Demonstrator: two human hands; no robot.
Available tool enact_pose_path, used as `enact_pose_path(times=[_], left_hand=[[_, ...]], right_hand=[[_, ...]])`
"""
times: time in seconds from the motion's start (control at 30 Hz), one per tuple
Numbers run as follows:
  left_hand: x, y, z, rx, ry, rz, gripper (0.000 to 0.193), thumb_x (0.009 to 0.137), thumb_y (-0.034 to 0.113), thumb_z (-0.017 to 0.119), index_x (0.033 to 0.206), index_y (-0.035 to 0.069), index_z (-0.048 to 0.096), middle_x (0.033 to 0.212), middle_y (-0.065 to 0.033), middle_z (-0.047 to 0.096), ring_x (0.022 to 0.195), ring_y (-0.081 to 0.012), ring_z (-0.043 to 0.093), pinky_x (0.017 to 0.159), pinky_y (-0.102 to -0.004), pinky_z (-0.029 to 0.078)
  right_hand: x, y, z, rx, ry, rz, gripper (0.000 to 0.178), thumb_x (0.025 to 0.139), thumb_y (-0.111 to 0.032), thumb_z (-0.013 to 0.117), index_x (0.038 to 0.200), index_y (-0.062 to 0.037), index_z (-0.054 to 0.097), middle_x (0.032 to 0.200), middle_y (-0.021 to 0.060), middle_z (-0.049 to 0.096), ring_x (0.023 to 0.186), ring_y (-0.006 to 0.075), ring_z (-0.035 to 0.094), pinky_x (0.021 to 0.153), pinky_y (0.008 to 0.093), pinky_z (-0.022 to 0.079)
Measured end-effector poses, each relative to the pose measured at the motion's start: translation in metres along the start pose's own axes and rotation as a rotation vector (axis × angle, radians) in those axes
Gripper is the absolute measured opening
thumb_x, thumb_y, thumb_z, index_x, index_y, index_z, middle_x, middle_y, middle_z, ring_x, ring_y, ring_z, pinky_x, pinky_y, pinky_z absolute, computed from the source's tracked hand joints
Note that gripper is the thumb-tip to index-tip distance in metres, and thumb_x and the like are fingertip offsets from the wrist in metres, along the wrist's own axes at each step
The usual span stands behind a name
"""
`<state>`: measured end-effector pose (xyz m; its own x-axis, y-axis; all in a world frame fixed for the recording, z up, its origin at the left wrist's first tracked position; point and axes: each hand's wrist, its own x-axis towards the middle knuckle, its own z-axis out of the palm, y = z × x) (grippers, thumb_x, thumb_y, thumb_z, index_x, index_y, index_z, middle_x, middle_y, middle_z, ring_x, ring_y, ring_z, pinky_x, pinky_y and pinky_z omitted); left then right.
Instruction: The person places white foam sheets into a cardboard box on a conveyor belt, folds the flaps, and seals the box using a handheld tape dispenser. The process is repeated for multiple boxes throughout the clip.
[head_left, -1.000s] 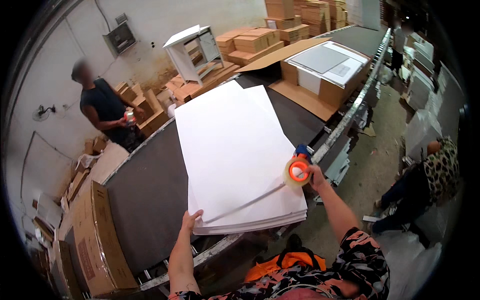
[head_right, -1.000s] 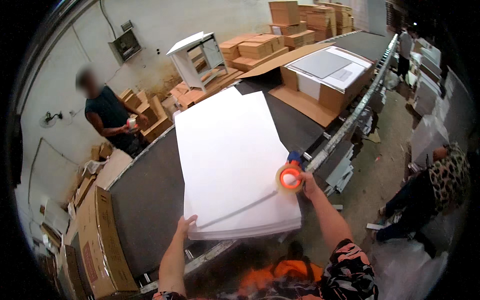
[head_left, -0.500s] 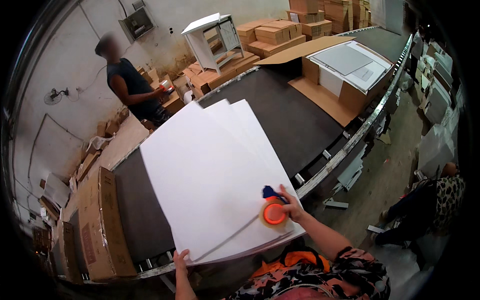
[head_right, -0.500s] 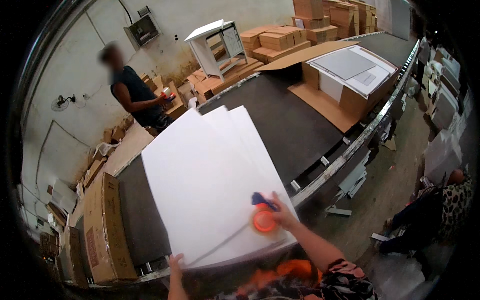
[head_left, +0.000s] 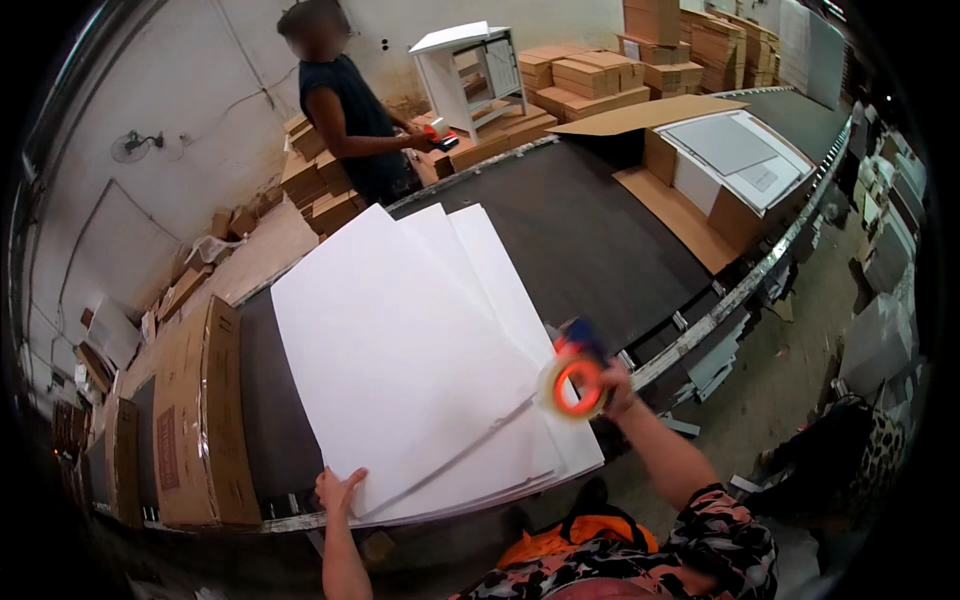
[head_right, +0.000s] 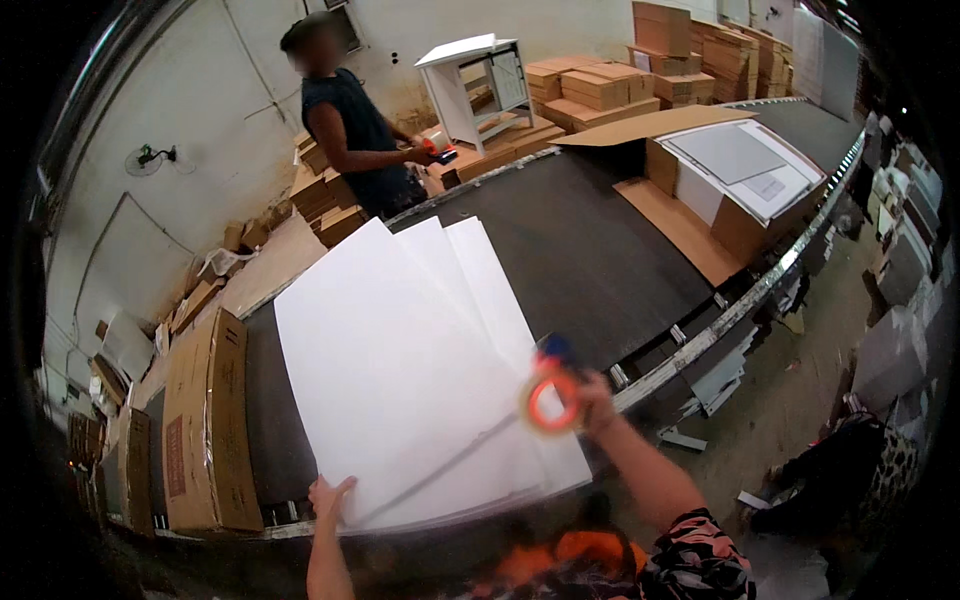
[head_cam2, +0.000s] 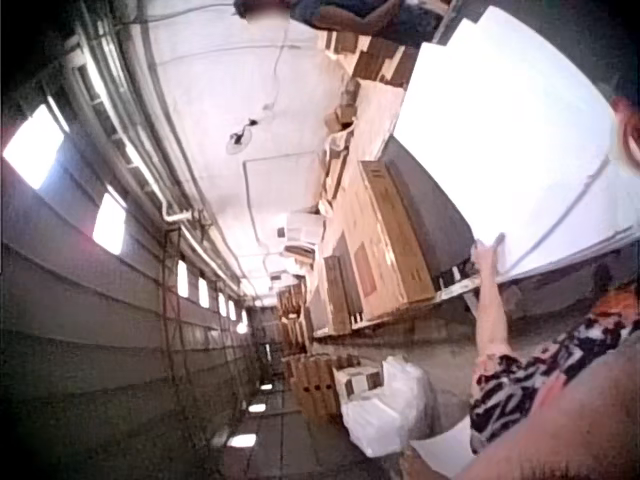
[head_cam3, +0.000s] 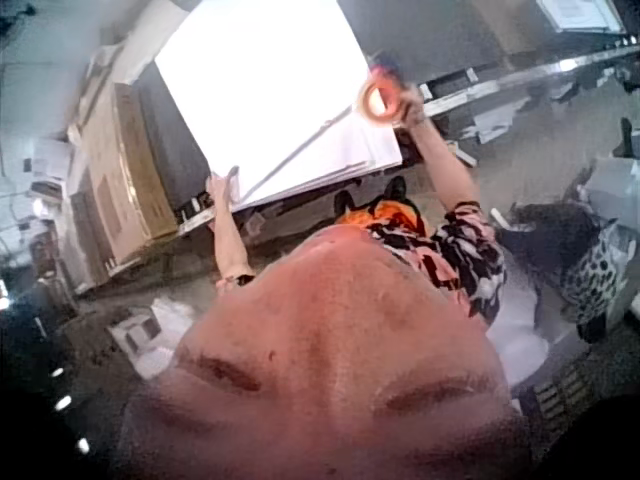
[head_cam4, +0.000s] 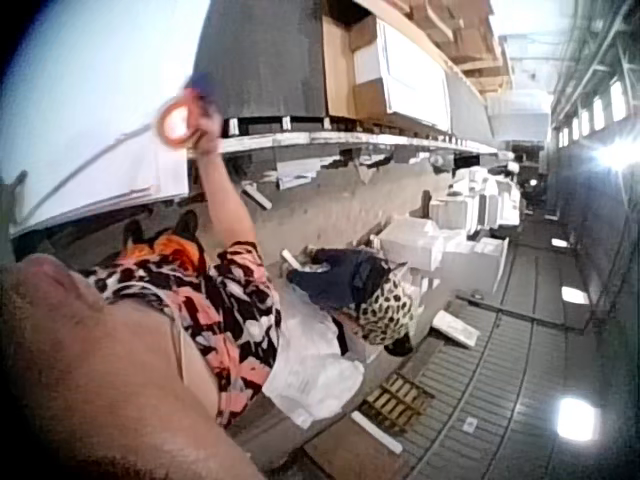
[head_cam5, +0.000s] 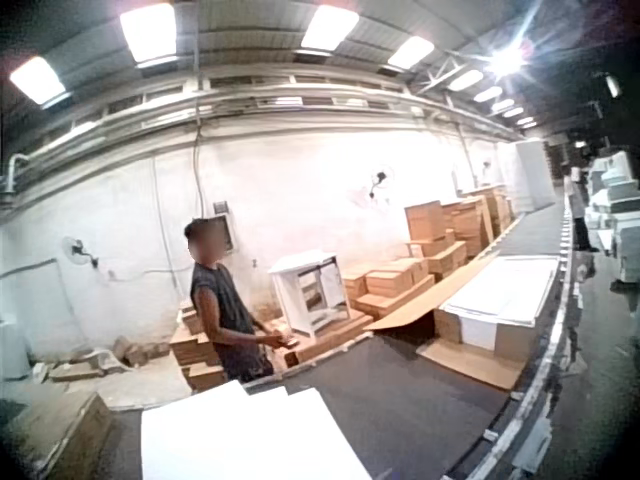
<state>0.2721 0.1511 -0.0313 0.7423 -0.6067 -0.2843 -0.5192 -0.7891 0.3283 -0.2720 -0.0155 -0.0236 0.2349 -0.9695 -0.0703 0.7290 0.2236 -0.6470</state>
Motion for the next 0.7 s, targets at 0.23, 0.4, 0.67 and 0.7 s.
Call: enact_pose_path(times=[0.23, 0.4, 0.67, 0.7], left_hand=[[0.031, 0.004, 0.031, -0.060, -0.039, -0.328, 0.096, 0.059, 0.040, 0.093, 0.133, -0.002, 0.049, 0.141, -0.0237, 0.047, 0.132, -0.0404, 0.044, 0.104, -0.0542, 0.043], [0.007, 0.000, 0.008, -0.801, -0.259, -0.271, 0.086, 0.064, 0.016, 0.092, 0.132, -0.010, 0.046, 0.131, -0.0243, 0.054, 0.120, -0.0390, 0.055, 0.095, -0.0511, 0.053], [-0.081, 0.032, 0.030, -1.531, -0.570, 0.567, 0.081, 0.068, 0.013, 0.076, 0.138, -0.006, 0.040, 0.118, -0.0222, 0.060, 0.101, -0.0407, 0.065, 0.084, -0.0514, 0.056], [-0.097, 0.017, 0.021, -1.500, -0.581, 0.549, 0.082, 0.067, 0.013, 0.076, 0.138, -0.006, 0.040, 0.118, -0.0224, 0.060, 0.101, -0.0408, 0.065, 0.084, -0.0514, 0.056]], right_hand=[[0.133, -0.041, -0.133, -0.491, 1.051, -0.103, 0.024, 0.072, -0.025, 0.070, 0.081, -0.0020, 0.070, 0.092, 0.0093, 0.065, 0.088, 0.0233, 0.060, 0.084, 0.0376, 0.047], [0.146, -0.026, -0.123, -1.273, 1.047, 0.278, 0.068, 0.080, -0.046, 0.067, 0.130, -0.0008, 0.057, 0.142, 0.0228, 0.046, 0.131, 0.0446, 0.039, 0.109, 0.0498, 0.034], [0.054, -0.027, -0.080, -0.954, 0.349, -0.323, 0.034, 0.094, -0.030, 0.067, 0.116, -0.0035, 0.066, 0.094, -0.0024, 0.061, 0.085, 0.0101, 0.057, 0.075, 0.0279, 0.050], [0.030, -0.039, -0.021, -0.800, 0.168, -0.004, 0.045, 0.096, -0.032, 0.064, 0.133, -0.0052, 0.058, 0.109, 0.0019, 0.061, 0.090, 0.0134, 0.059, 0.080, 0.0292, 0.051]])
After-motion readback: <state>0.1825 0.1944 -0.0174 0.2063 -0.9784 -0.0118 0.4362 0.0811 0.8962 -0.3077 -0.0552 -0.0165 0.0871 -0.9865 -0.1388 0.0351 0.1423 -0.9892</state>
